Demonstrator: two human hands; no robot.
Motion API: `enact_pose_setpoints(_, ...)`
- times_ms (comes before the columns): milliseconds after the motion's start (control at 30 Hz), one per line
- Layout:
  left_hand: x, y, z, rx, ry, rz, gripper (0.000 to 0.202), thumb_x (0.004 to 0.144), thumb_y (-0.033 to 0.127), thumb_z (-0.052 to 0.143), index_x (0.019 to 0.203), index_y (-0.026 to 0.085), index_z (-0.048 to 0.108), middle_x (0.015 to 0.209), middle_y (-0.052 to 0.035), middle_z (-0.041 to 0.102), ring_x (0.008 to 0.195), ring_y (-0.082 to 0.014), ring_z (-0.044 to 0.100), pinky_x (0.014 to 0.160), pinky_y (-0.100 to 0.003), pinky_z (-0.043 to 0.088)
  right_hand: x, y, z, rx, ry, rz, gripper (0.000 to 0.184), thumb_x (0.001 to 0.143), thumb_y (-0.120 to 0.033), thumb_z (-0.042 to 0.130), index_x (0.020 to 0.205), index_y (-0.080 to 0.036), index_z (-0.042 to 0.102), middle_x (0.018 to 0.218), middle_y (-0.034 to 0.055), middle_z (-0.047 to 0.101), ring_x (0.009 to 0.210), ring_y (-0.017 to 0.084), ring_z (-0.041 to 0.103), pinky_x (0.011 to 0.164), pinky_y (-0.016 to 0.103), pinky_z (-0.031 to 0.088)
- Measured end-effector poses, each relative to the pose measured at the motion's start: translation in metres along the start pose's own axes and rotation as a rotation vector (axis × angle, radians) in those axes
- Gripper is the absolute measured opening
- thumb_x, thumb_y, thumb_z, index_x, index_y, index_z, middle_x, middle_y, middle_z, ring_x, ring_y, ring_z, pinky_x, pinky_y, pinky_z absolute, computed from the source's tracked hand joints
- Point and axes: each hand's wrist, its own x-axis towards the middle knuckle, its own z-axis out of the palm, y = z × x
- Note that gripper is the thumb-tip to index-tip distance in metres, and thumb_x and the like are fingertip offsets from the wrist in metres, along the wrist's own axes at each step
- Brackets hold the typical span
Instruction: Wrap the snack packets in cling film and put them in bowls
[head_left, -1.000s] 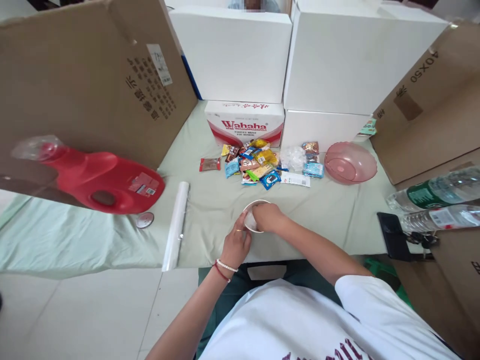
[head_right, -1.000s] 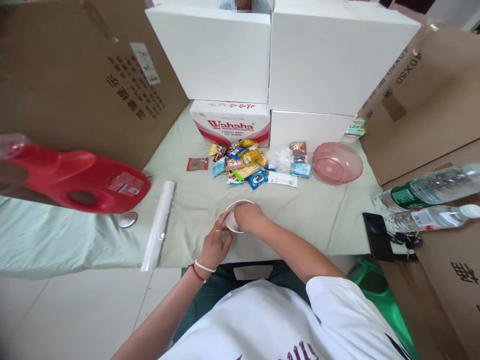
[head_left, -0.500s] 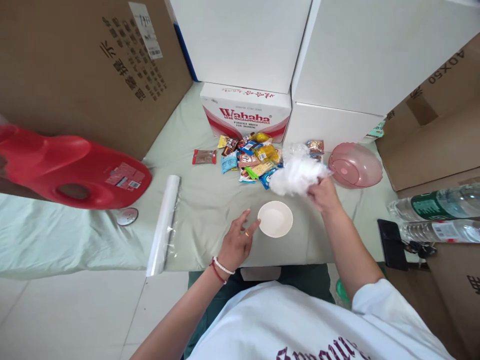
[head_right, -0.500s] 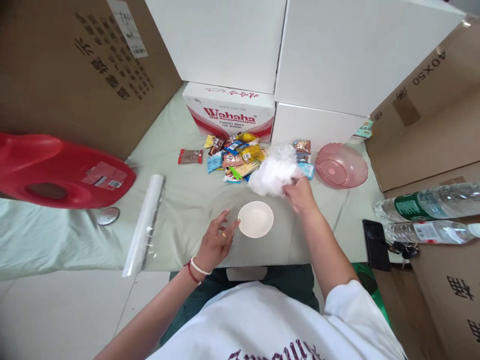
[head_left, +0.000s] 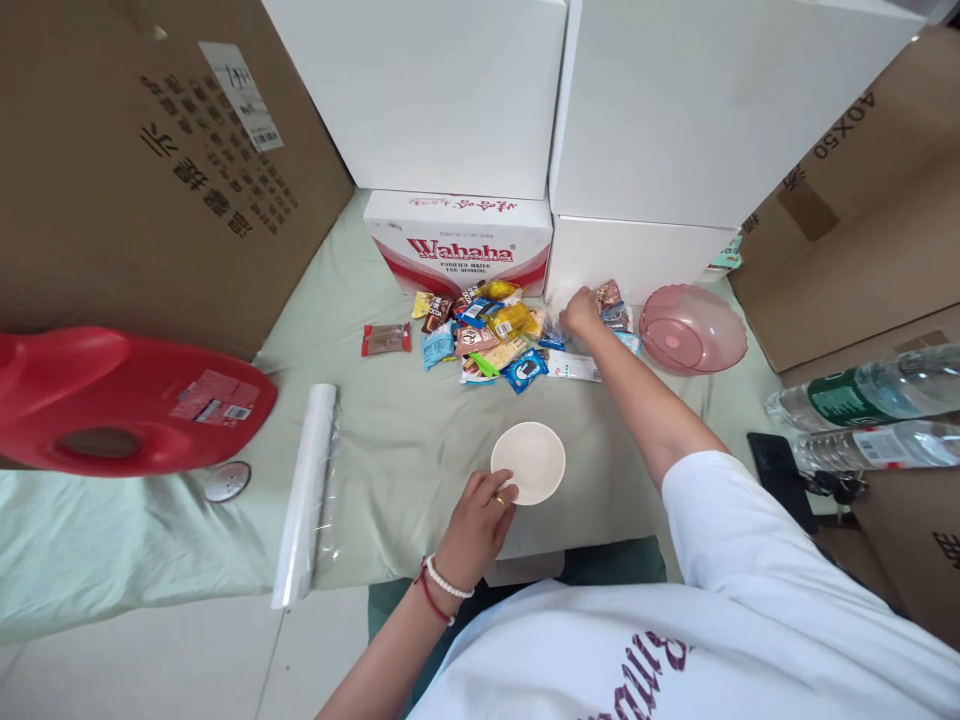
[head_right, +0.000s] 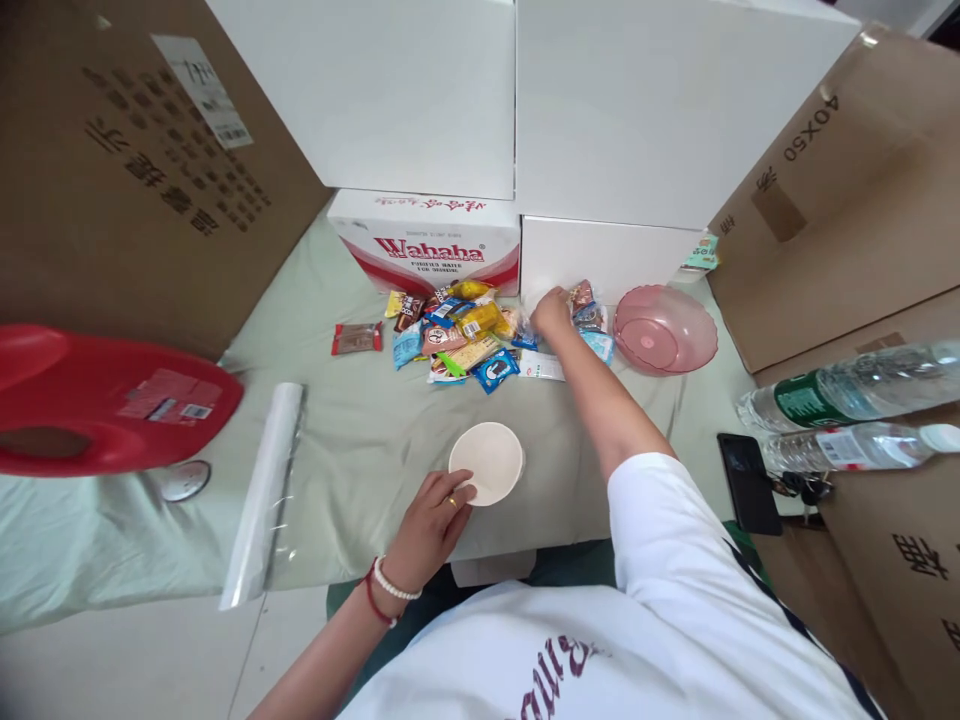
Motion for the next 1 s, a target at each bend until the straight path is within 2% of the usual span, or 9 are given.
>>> enact_pose_setpoints(133,0.004,0.006,-0.01,-0.057,0.015,-0.001,0.021,0.097,0.012,0.052,0.107,0.022,0.067,0.113,-0.0104,0.071,0.099,-0.0225,0.062,0.085,-0.04,0.059,-0.04,0.0,-0.04,0.005,0.068,0.105,0.074,0.091,-0.032,0.068,0.149,0.005,0.04,0.152,0.0332,0.04,0.139,0.037,0.046,0.114,0.049,0.041)
enact_pose_setpoints(200,0.007,0.009,-0.012,-0.092,0.018,0.002,0.021,0.097,0.011,0.051,0.106,0.022,0.067,0.111,-0.0098,0.07,0.098,-0.0221,0.061,0.084,-0.039,0.058,-0.088,0.003,-0.07,0.058,0.14,-0.012,0.061,0.098,-0.035,0.06,0.15,-0.008,0.047,0.16,0.0266,0.035,0.138,0.036,0.05,0.114,0.051,0.043)
enact_pose_setpoints(300,0.012,0.015,-0.007,-0.155,0.006,0.007,0.021,0.097,0.011,0.05,0.104,0.021,0.066,0.108,-0.0095,0.07,0.097,-0.0217,0.061,0.083,-0.038,0.058,-0.188,0.007,-0.105,0.258,0.028,-0.254,0.042,0.104,-0.044,0.05,0.136,-0.021,0.065,0.147,0.0162,0.058,0.12,0.029,0.065,0.102,0.046,0.055)
enact_pose_setpoints(433,0.024,0.034,0.013,-0.27,-0.047,0.065,0.02,0.097,0.012,0.05,0.102,0.022,0.067,0.107,-0.0098,0.071,0.097,-0.0215,0.063,0.084,-0.039,0.059,-0.309,0.018,-0.112,0.341,-0.354,-0.501,0.041,0.1,-0.045,0.063,0.138,-0.03,0.066,0.148,0.0109,0.06,0.123,0.025,0.066,0.101,0.04,0.057)
enact_pose_setpoints(567,0.038,0.058,0.034,-0.353,-0.053,0.119,0.031,0.1,0.02,0.054,0.129,0.025,0.062,0.143,-0.0147,0.061,0.122,-0.0236,0.063,0.099,-0.042,0.059,-0.362,0.05,-0.116,0.294,-0.196,-0.35,0.03,0.106,-0.031,0.047,0.115,-0.026,0.075,0.113,0.0103,0.075,0.104,0.021,0.072,0.09,0.035,0.059)
enact_pose_setpoints(667,0.04,0.054,0.043,-0.29,0.009,0.07,0.044,0.1,0.024,0.055,0.144,0.028,0.052,0.157,-0.0156,0.048,0.136,-0.0259,0.056,0.107,-0.045,0.056,-0.357,0.093,-0.144,0.178,0.063,-0.133,0.025,0.102,-0.036,0.053,0.107,-0.024,0.074,0.102,0.0094,0.074,0.092,0.023,0.071,0.083,0.036,0.058)
enact_pose_setpoints(767,0.023,0.024,0.043,-0.123,0.117,-0.02,0.037,0.101,0.023,0.052,0.137,0.027,0.057,0.147,-0.0147,0.056,0.135,-0.0278,0.057,0.107,-0.048,0.056,-0.312,0.145,-0.177,-0.014,0.327,0.104,0.027,0.096,-0.042,0.058,0.102,-0.021,0.075,0.095,0.0094,0.074,0.083,0.025,0.069,0.078,0.038,0.055)
enact_pose_setpoints(900,-0.027,-0.027,0.031,0.117,0.168,-0.14,0.028,0.101,0.031,0.052,0.123,0.021,0.064,0.138,-0.0164,0.06,0.124,-0.0304,0.062,0.101,-0.048,0.057,-0.191,0.199,-0.21,-0.155,0.417,0.329,0.025,0.09,-0.034,0.06,0.103,-0.018,0.076,0.098,0.0117,0.076,0.09,0.026,0.068,0.083,0.037,0.049)
enact_pose_setpoints(1000,-0.061,-0.047,0.02,0.261,0.191,-0.207,0.028,0.1,0.033,0.053,0.121,0.02,0.065,0.134,-0.0167,0.063,0.116,-0.0309,0.065,0.101,-0.049,0.056,-0.09,0.217,-0.234,-0.123,0.456,0.403,0.034,0.095,-0.028,0.055,0.118,-0.011,0.073,0.114,0.0149,0.075,0.103,0.025,0.064,0.095,0.039,0.043)
